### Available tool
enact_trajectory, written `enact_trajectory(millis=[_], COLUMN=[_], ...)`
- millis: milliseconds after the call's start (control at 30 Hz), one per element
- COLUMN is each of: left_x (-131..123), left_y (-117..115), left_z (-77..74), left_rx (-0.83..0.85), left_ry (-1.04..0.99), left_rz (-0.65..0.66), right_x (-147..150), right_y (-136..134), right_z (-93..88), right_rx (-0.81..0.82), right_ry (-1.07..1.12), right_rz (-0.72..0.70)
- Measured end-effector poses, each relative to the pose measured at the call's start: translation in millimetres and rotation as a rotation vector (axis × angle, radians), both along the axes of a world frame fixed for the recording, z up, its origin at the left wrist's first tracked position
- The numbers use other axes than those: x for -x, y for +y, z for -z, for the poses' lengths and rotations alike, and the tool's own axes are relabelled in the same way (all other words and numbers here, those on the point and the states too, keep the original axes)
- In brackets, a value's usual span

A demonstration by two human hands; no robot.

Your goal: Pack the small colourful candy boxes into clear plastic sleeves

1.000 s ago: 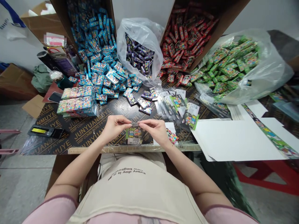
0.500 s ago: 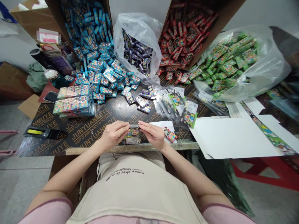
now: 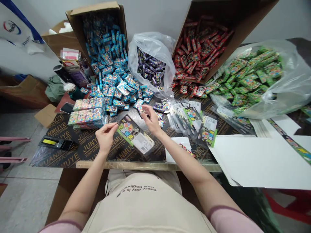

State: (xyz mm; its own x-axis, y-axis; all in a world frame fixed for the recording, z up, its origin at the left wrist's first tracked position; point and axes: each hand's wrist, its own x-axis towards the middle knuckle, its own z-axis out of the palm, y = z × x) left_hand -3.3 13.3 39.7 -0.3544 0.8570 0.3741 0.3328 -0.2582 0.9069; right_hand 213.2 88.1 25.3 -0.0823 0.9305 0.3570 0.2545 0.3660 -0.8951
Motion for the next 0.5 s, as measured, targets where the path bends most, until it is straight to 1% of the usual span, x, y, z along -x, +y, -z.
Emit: enact_trajectory(millis=[33, 133, 200, 233, 333, 400, 433, 500], left_x=[10.4, 37.2, 48.7, 52.2, 52.8, 44.1, 37.2, 19.3], left_y=[-1.8, -16.6, -30.6, -37.0, -47.6, -44.7, -40.4, -27.5], left_z=[11.4, 44.5, 59.1, 63.5, 67.0, 64.8, 63.1, 58.6], left_rx=[0.010, -0.013, -0.031, -0.032, -0.006, 0.046, 0.090, 0.214], left_ry=[-0.019, -0.022, -0.007, 0.026, 0.180, 0.237, 0.215, 0.102], left_rz=[-0.044, -0.102, -0.118, -0.125, -0.145, -0.124, -0.098, -0.023], right_x=[1.7, 6.3, 10.2, 12.6, 20.0, 24.9, 27.4, 32.4], right_y=[23.4, 83.2, 110.3, 120.1, 137.2, 138.5, 135.6, 121.4], right_z=[4.4, 24.5, 38.3, 43.9, 53.1, 52.7, 50.9, 44.7], right_rx=[-0.016, 0.072, 0.135, 0.150, 0.150, 0.135, 0.124, 0.085], right_ry=[-0.165, -0.634, -0.827, -0.887, -0.970, -0.978, -0.964, -0.883], right_rz=[0.042, 0.114, 0.121, 0.123, 0.131, 0.134, 0.138, 0.133])
